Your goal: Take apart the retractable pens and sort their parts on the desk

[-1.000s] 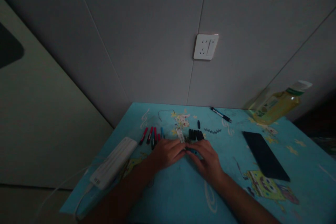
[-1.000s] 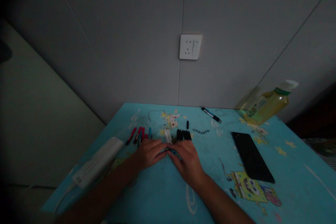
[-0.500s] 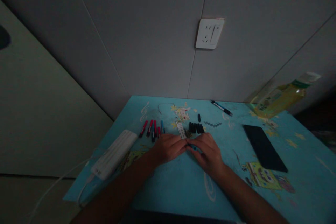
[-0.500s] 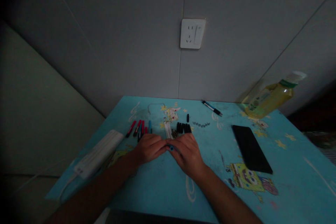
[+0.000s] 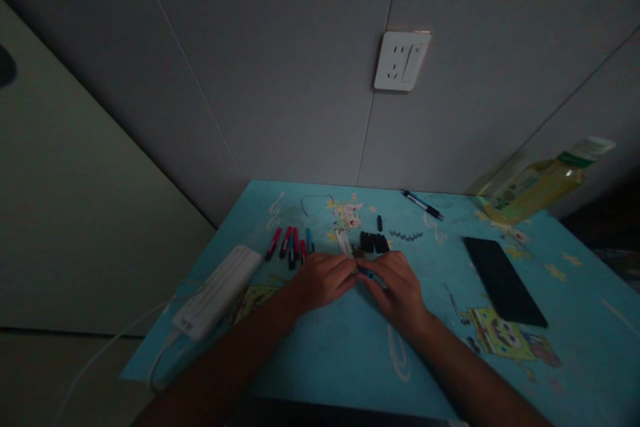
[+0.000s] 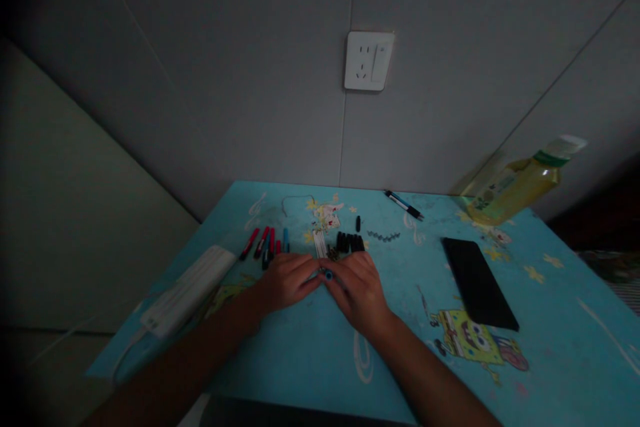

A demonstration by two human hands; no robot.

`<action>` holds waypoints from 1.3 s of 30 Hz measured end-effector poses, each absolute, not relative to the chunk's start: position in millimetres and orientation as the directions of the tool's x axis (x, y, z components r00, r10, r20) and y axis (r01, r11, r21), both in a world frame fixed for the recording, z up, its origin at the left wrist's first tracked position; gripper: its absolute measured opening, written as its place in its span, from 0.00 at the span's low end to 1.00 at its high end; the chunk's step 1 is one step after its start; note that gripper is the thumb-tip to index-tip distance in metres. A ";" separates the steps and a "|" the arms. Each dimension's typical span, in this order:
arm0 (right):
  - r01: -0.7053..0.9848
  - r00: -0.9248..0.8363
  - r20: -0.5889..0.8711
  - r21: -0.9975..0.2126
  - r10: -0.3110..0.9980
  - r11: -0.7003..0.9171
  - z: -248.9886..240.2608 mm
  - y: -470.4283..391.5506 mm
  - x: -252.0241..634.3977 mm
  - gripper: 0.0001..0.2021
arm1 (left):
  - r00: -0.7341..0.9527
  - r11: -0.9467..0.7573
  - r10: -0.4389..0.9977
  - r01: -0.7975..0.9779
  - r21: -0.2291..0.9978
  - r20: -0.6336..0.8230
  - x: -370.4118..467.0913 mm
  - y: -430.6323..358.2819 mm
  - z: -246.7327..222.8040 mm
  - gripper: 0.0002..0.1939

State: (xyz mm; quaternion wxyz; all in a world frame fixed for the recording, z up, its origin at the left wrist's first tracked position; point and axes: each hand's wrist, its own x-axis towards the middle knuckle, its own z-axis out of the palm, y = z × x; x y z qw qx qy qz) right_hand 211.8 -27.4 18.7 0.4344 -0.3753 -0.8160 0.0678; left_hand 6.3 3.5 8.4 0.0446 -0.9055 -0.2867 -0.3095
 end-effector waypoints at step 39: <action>0.622 -0.235 0.351 -0.662 0.906 0.418 10.4 -15.9 211.7 0.14 | 0.192 -0.110 0.975 -0.020 0.994 0.111 13.5 18.8 3.0 0.17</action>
